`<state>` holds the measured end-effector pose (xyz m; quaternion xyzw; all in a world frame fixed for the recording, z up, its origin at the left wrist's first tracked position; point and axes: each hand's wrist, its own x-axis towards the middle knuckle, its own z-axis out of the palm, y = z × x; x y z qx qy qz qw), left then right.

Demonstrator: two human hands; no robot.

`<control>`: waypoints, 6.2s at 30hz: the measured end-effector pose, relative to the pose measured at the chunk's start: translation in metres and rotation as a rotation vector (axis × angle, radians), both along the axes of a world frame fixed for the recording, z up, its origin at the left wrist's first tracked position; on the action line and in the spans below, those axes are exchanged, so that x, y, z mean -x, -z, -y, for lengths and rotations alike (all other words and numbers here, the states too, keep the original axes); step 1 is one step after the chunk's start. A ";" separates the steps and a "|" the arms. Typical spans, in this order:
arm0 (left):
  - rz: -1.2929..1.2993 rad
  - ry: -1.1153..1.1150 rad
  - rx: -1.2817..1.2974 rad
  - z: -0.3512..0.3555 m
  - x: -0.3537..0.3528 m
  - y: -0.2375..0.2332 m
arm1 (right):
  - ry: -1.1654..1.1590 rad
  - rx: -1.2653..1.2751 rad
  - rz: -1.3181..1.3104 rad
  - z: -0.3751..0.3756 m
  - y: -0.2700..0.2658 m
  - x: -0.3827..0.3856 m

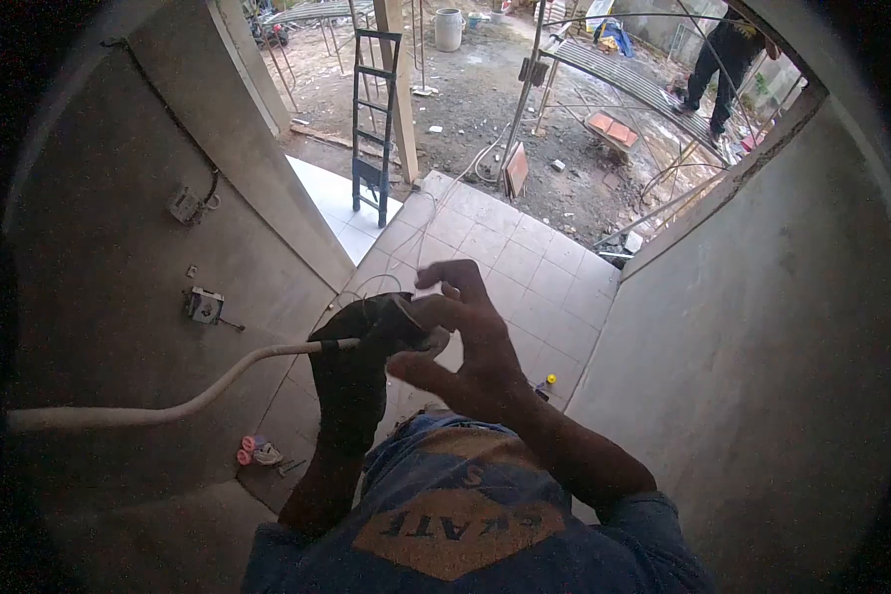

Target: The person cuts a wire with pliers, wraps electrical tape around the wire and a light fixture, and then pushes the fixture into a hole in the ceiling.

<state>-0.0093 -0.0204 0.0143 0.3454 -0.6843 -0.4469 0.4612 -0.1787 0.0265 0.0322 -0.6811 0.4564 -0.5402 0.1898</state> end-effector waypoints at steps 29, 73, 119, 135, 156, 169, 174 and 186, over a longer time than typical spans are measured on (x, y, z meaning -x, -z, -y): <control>0.334 0.011 0.326 0.017 -0.008 -0.008 | 0.051 -0.081 -0.136 0.034 0.001 0.017; -0.294 -0.081 -0.106 0.042 -0.004 0.025 | 0.368 0.060 -0.434 0.033 -0.012 -0.050; -0.275 0.784 -0.355 0.081 -0.003 -0.024 | 0.049 0.409 -0.574 0.012 -0.008 0.062; 0.480 0.371 -0.138 0.027 0.024 -0.068 | 0.152 0.451 -0.700 0.017 -0.029 0.064; 0.024 0.342 -0.473 0.021 0.015 -0.046 | -0.031 0.099 0.001 0.017 -0.015 0.061; 0.073 0.154 -0.398 0.030 0.022 -0.041 | -0.221 -0.120 0.648 -0.012 0.023 0.051; 0.075 0.170 -0.191 0.035 0.018 -0.035 | -0.222 -0.119 0.655 -0.019 0.022 0.046; 0.202 0.081 -0.165 0.029 0.021 -0.043 | -0.023 -0.277 0.513 -0.021 0.020 0.026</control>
